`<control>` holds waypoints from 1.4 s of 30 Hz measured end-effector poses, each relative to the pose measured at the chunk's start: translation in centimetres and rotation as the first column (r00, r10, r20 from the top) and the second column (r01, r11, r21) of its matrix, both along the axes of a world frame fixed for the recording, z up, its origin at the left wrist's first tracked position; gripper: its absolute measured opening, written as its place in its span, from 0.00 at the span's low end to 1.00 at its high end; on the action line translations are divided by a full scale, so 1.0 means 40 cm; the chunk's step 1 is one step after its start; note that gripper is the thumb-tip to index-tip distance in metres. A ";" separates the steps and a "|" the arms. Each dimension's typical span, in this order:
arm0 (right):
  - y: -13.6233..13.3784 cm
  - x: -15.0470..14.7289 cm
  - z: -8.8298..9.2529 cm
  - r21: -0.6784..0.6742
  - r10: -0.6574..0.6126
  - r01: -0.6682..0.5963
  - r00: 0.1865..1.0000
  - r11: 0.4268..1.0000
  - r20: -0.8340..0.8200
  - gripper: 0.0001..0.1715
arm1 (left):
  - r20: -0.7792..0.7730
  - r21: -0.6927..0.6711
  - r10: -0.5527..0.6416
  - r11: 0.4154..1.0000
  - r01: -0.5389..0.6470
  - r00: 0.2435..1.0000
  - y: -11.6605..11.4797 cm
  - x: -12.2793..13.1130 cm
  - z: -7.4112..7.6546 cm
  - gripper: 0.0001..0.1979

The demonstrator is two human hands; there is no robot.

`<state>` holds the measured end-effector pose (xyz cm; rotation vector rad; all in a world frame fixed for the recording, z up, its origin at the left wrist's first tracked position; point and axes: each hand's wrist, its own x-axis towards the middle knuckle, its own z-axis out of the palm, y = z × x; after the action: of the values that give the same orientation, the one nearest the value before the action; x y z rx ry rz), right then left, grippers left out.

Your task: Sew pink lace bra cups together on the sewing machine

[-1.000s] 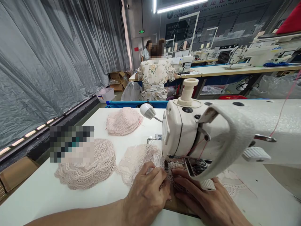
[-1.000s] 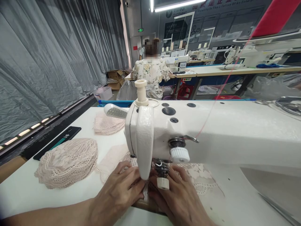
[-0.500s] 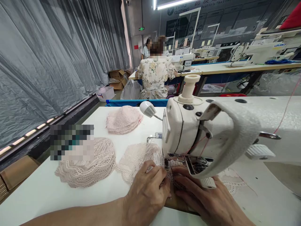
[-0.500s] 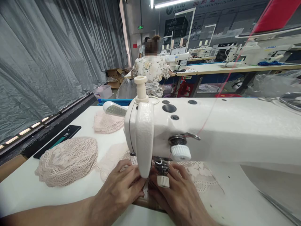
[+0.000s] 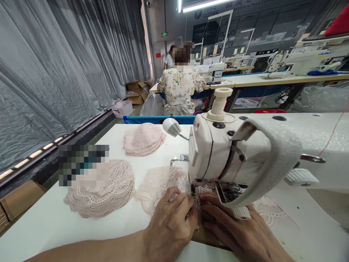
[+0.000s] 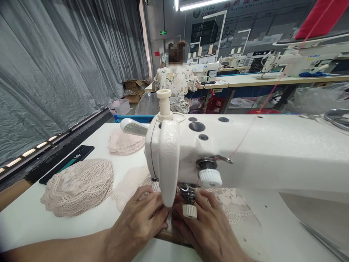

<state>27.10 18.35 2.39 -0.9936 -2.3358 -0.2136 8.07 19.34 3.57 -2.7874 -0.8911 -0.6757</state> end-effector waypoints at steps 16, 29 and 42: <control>-0.002 0.020 -0.029 -0.074 0.014 -0.010 0.998 0.997 0.064 0.13 | -0.019 -0.065 0.008 0.998 -0.009 1.000 0.000 -0.004 0.001 0.04; 0.004 0.008 -0.011 0.110 0.029 -0.053 0.978 0.992 0.206 0.17 | 0.021 0.055 -0.024 0.998 0.023 0.999 0.009 -0.007 -0.020 0.06; 0.010 0.010 -0.031 0.118 -0.022 0.006 0.991 0.993 0.133 0.15 | 0.042 0.069 -0.037 0.997 0.034 0.998 0.015 -0.011 -0.017 0.03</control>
<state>27.49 18.75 1.15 -0.9648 -2.4060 -0.4312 7.63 19.94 2.90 -2.7440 -0.8117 -0.7596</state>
